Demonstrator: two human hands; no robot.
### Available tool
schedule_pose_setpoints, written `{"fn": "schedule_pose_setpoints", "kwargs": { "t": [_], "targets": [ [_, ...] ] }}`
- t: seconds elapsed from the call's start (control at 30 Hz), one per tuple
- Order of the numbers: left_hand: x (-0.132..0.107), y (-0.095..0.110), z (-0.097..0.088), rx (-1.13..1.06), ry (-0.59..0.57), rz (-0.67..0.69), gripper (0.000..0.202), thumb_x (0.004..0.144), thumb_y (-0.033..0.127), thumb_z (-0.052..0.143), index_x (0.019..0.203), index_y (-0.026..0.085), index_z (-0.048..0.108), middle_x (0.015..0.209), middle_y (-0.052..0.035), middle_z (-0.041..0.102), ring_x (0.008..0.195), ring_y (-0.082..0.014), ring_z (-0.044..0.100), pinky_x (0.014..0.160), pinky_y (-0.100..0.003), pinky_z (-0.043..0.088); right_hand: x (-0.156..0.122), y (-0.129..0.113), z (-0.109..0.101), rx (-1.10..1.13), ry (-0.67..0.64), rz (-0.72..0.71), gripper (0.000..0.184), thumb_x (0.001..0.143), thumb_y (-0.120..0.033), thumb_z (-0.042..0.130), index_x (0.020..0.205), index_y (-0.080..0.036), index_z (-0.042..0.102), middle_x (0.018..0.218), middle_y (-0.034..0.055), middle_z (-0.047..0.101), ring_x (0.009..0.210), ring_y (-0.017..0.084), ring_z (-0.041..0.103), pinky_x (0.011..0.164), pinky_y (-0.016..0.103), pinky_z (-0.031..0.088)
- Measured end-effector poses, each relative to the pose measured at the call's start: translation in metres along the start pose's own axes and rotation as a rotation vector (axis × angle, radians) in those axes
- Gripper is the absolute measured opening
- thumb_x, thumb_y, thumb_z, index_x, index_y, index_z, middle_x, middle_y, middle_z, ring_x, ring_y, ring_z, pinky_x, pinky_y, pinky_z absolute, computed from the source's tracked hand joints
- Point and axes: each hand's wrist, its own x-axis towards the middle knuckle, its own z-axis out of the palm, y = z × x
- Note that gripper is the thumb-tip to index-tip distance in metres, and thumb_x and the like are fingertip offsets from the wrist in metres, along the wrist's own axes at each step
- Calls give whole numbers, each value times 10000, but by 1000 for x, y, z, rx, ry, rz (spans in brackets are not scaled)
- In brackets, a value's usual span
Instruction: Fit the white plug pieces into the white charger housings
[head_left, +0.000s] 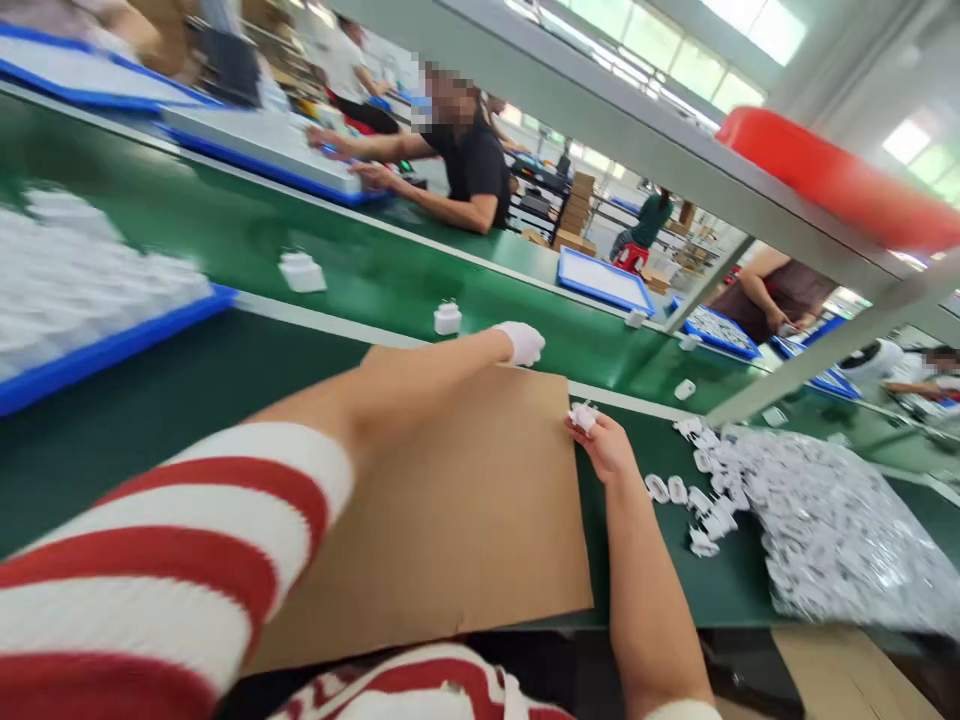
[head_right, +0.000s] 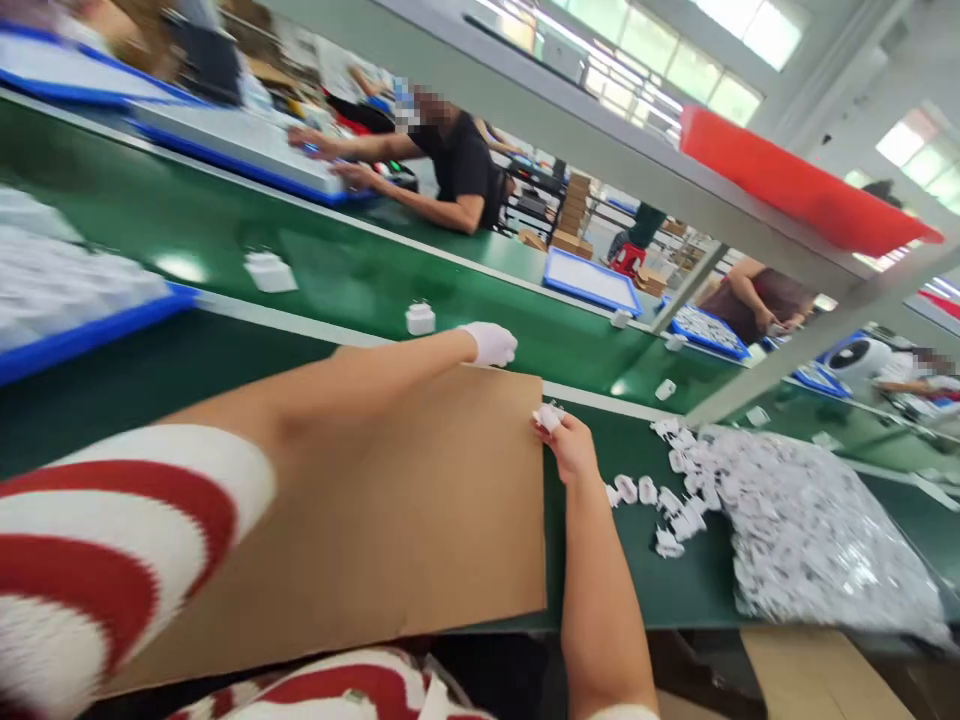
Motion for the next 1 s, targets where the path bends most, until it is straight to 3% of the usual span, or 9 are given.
{"fn": "schedule_pose_setpoints", "kwargs": {
  "t": [0.1,0.2,0.37,0.47,0.67,0.9,1.0],
  "targets": [
    [-26,7,8,135,-144,26,170,732,364,752,764,200,776,908,-124,801,962,-341,740,897,-390,530,4,0,3,81,-22,76,468,594,-450,988,940,-203,793,1026,83,837,950,223,807,766,285,623],
    [-71,17,24,199,-177,63,209,724,439,716,818,269,793,947,-78,815,916,-316,737,802,-352,517,4,3,7,83,-37,64,440,628,-424,992,948,-206,781,1019,71,835,938,215,804,765,285,619],
    [-127,21,62,-52,-85,-73,323,756,519,697,967,303,810,983,-31,821,912,-280,741,803,-331,535,-4,7,21,-125,32,-201,417,666,-452,954,950,-199,783,1031,65,833,971,221,773,911,348,621],
    [-134,14,80,-262,-22,-155,423,769,565,710,1081,294,802,1021,-11,818,928,-254,751,859,-314,566,-9,11,28,-310,44,-372,339,781,-441,857,1022,-211,797,1081,66,831,997,219,759,950,353,608],
    [-132,8,92,-385,-14,-159,371,757,580,756,959,270,770,937,-2,816,906,-254,759,898,-333,592,-12,18,30,-666,-15,-621,236,933,-312,656,1109,-255,804,1123,44,808,1060,211,728,987,342,576],
    [-132,6,95,-402,-24,-155,402,758,624,755,940,266,752,964,-2,813,937,-255,754,924,-351,575,-12,11,30,-879,-68,-630,228,919,-192,636,1061,-268,798,1079,33,803,1046,225,696,939,341,562],
    [-132,6,96,-386,-32,-131,398,785,618,742,959,260,759,975,-9,807,932,-254,744,919,-352,565,-11,8,31,-999,-78,-652,180,907,-159,626,948,-264,767,1018,36,784,1012,234,673,889,333,542]
  ]
}}
